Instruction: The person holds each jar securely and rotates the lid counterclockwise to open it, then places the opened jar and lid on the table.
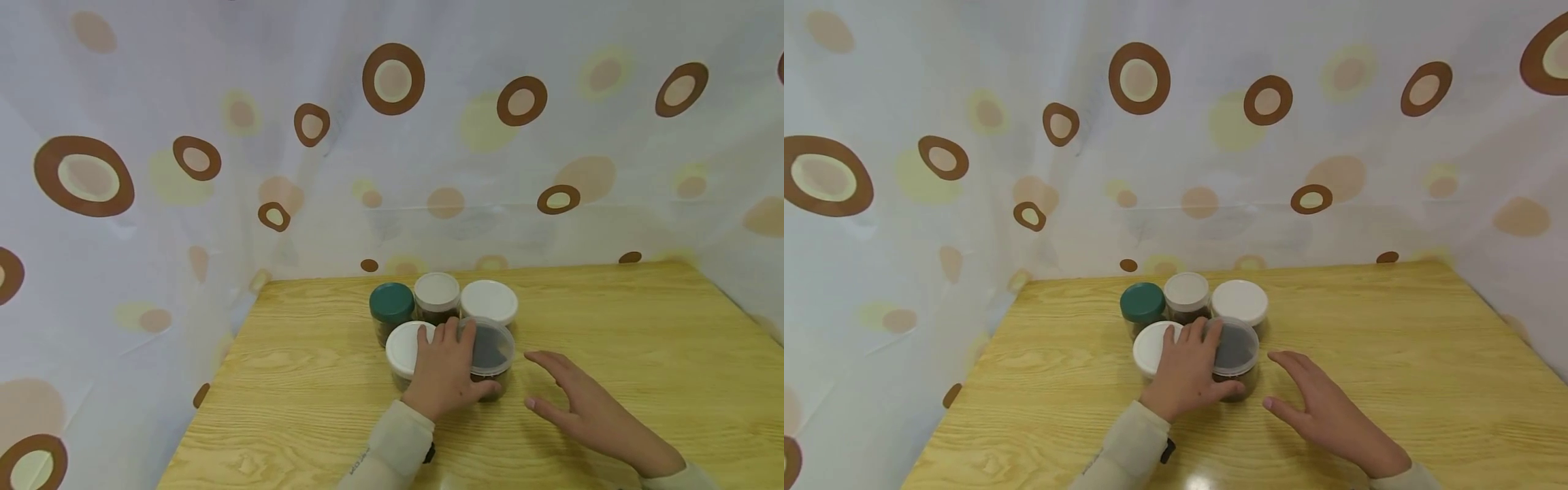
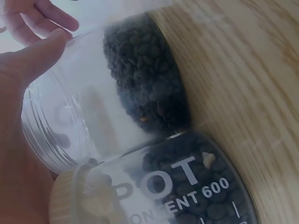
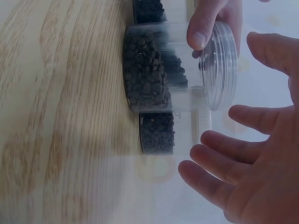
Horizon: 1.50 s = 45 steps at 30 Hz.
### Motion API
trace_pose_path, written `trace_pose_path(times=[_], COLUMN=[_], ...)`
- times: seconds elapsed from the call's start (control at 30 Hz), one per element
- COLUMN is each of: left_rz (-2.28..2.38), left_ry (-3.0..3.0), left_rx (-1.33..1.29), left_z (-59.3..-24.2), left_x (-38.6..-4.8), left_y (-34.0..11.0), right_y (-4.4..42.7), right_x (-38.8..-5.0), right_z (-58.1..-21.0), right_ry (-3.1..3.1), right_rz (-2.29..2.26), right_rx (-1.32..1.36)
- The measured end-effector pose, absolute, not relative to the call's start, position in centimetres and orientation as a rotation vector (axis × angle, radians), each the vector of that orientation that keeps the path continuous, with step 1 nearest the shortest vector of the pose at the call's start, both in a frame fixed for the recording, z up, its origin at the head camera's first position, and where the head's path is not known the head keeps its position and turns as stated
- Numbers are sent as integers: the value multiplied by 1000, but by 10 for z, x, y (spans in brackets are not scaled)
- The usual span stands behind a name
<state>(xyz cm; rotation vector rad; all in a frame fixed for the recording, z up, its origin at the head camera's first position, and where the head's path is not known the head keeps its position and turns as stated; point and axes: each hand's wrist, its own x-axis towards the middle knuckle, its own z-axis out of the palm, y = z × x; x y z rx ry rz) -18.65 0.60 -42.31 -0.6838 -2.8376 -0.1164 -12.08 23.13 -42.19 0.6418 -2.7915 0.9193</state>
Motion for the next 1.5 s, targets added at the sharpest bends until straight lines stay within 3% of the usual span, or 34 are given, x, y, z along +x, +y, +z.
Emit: trace_pose_path(times=[0.53,0.93,1.5], left_rz=[-249,-1052,-1331], left_ry=[-2668,-2636,-2480], left_rx=[-737,-755,-577], left_z=[-418,-392,-364], left_x=[-185,-176,-153], left_y=[7,-5,-44], right_y=[237,242,234], right_x=[-119,-118,-121], right_z=[-420,-417,-414], right_ry=[-2806,-2804,-2796], right_rz=[895,912,938], right_rx=[589,600,629])
